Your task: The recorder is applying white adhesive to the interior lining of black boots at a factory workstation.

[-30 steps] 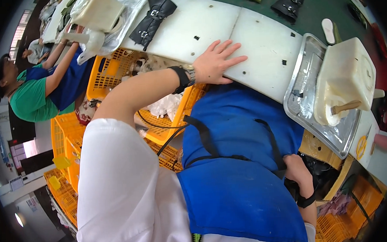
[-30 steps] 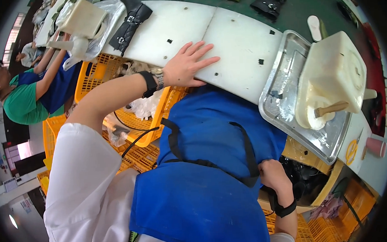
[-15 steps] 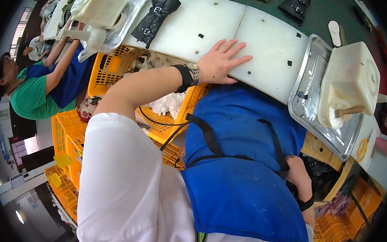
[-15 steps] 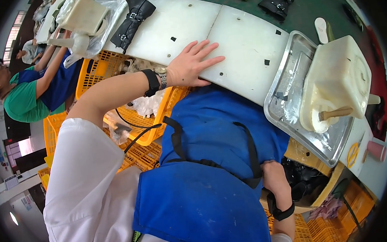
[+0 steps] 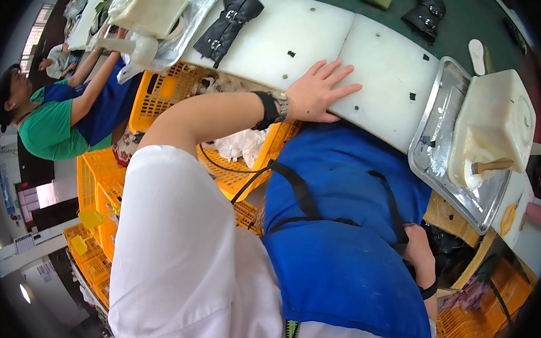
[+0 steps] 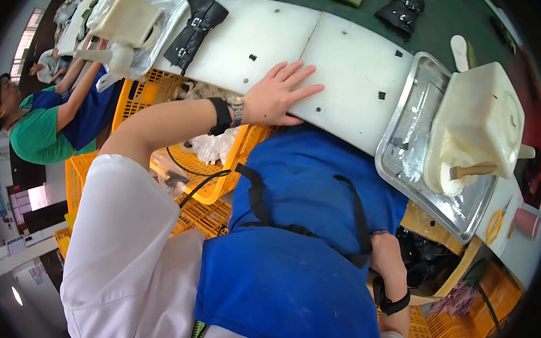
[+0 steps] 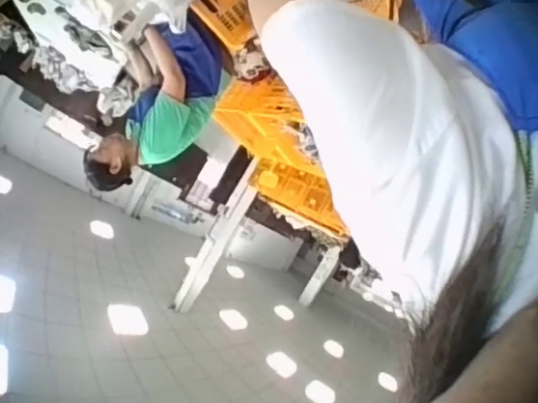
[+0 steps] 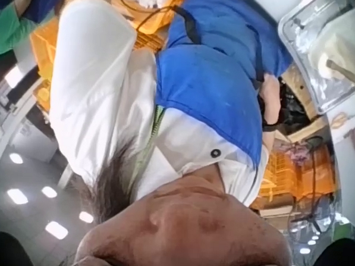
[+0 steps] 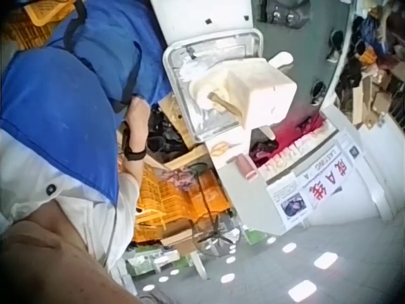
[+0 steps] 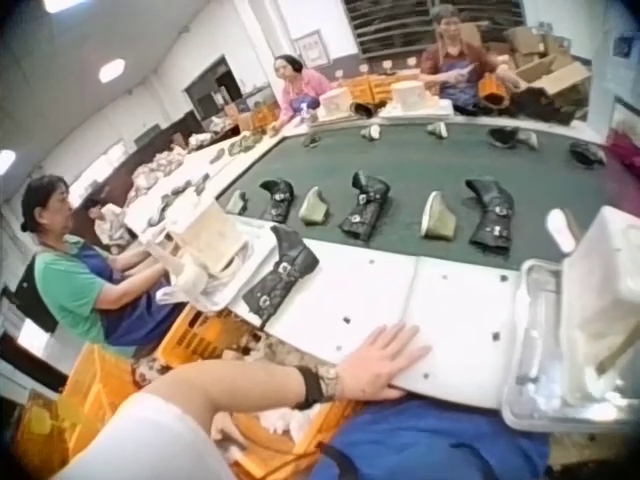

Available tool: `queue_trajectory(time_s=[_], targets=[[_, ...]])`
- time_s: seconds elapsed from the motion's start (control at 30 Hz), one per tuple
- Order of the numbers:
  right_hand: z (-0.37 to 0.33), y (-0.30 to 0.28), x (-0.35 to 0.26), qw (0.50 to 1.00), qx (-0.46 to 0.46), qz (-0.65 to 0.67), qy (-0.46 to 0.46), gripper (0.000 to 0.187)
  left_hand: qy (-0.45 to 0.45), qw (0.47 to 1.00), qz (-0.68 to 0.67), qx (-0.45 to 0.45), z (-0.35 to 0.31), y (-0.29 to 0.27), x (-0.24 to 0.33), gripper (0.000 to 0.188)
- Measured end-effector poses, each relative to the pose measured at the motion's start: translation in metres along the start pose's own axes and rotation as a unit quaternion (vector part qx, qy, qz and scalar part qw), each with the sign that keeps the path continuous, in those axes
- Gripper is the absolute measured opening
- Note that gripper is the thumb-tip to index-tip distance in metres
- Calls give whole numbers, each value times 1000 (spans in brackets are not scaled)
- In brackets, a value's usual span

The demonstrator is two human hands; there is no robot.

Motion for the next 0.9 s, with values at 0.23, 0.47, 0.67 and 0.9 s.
queue_trajectory(time_s=[0.23,0.47,0.67,0.9], targets=[[5,10,5,997,9,40,68,12,6,999,-30,-31,3,-2,-4,90],[-93,21,99,850,363,255,285,20,17,998,-5,-59,11,-4,22,85],[-149,162,94,789,249,305,472,37,74,989,67,-110,28,-2,33,83],[-111,214,61,790,93,181,579,30,90,988,63,-106,26,0,35,85]])
Point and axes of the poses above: each hand's wrist, its own z-axis towards the middle knuckle, its own y-axis out of the palm, x = y × z, the point moved 6 cm from there along z, towards the middle knuckle, and after that the axes turned 8 degrees about z, right-handed, at the moved point
